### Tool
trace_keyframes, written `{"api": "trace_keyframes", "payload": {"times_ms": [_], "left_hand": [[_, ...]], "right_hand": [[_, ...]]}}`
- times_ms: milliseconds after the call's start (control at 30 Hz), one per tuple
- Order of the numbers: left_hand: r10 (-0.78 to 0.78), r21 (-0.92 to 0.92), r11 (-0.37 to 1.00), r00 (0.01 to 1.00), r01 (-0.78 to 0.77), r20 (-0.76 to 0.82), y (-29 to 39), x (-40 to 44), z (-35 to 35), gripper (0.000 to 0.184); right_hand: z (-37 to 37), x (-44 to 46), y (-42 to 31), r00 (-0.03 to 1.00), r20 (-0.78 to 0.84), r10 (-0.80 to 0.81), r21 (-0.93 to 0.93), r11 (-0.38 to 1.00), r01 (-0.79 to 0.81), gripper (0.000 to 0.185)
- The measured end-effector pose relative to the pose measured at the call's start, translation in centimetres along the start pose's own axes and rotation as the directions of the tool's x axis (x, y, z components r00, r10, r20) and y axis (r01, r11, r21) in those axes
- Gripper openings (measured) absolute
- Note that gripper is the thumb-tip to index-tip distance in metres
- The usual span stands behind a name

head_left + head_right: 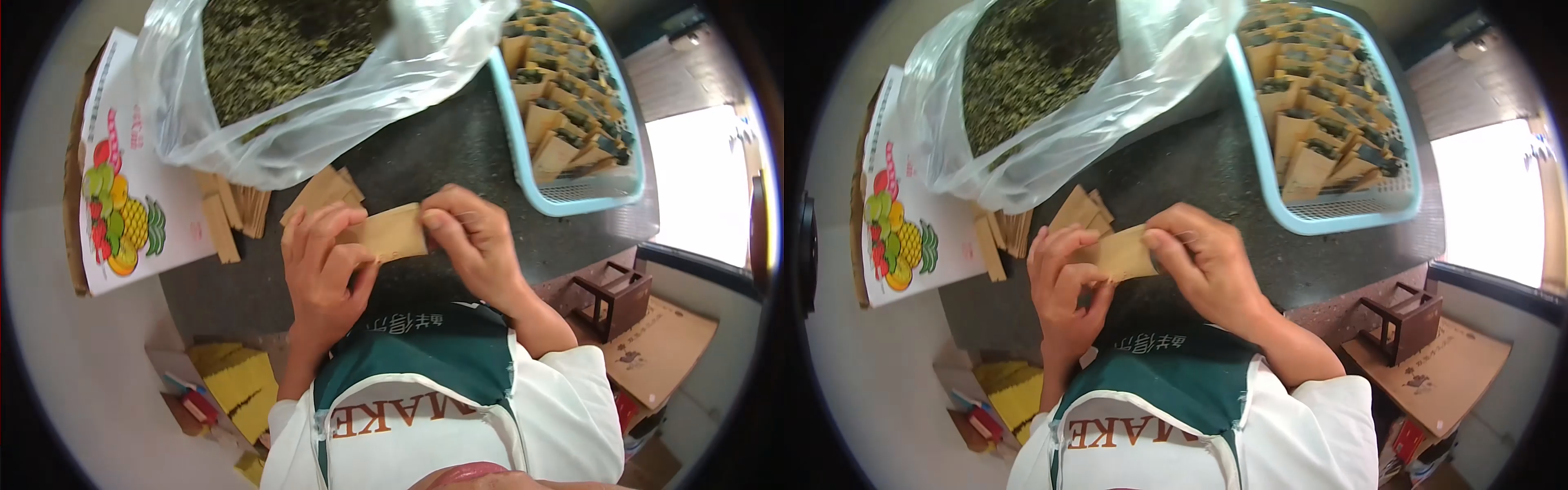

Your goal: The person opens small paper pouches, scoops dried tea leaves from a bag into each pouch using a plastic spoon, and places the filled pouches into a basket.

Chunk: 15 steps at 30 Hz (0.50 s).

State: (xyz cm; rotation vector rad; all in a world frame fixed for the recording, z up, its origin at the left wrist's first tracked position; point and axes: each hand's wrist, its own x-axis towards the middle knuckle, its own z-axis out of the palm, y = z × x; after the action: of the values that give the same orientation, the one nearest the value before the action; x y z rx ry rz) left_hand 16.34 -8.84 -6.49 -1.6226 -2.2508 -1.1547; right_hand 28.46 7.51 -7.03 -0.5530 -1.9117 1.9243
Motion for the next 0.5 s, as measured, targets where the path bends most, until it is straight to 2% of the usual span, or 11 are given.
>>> {"api": "trace_keyframes", "payload": {"times_ms": [67,100,133,200,233,300,367,500], "left_hand": [[-0.097,-0.084,0.991,0.994,0.101,0.053,0.3,-0.4,0.8,0.038],[-0.085,-0.090,0.992,0.995,0.089,0.052,0.3,-0.4,1.0,0.038],[-0.102,-0.042,0.993,0.989,0.107,0.105,0.4,-0.4,1.2,0.045],[-0.153,0.065,0.988,0.967,0.142,0.203,0.6,-0.6,1.3,0.059],[-0.148,0.068,0.988,0.968,0.137,0.201,0.5,-0.7,1.3,0.059],[-0.193,0.122,0.979,0.931,0.163,0.309,0.3,-0.8,1.2,0.058],[-0.165,0.112,0.984,0.942,0.138,0.291,0.3,-0.8,1.2,0.054],[-0.130,0.059,0.991,0.964,0.120,0.232,-0.2,-1.4,1.6,0.052]], "right_hand": [[-0.2,-0.2,-0.1,1.000,0.001,-0.002,0.019,1.000,0.002,0.015],[-0.2,-0.3,-0.1,0.998,0.029,0.063,0.061,0.996,-0.064,0.017],[-0.2,-0.4,-0.1,0.990,0.065,0.126,0.106,0.986,-0.133,0.018],[-0.2,-0.5,-0.1,0.991,0.072,0.115,0.079,0.990,-0.121,0.022],[-0.3,-0.6,0.0,0.983,0.089,0.159,0.107,0.980,-0.168,0.022],[-0.5,-0.5,0.0,0.976,0.097,0.195,0.131,0.970,-0.207,0.023],[-0.8,-0.5,0.0,0.944,0.158,0.289,0.185,0.931,-0.316,0.025],[-0.8,-0.4,0.7,0.935,0.182,0.303,0.207,0.918,-0.337,0.027]]}}
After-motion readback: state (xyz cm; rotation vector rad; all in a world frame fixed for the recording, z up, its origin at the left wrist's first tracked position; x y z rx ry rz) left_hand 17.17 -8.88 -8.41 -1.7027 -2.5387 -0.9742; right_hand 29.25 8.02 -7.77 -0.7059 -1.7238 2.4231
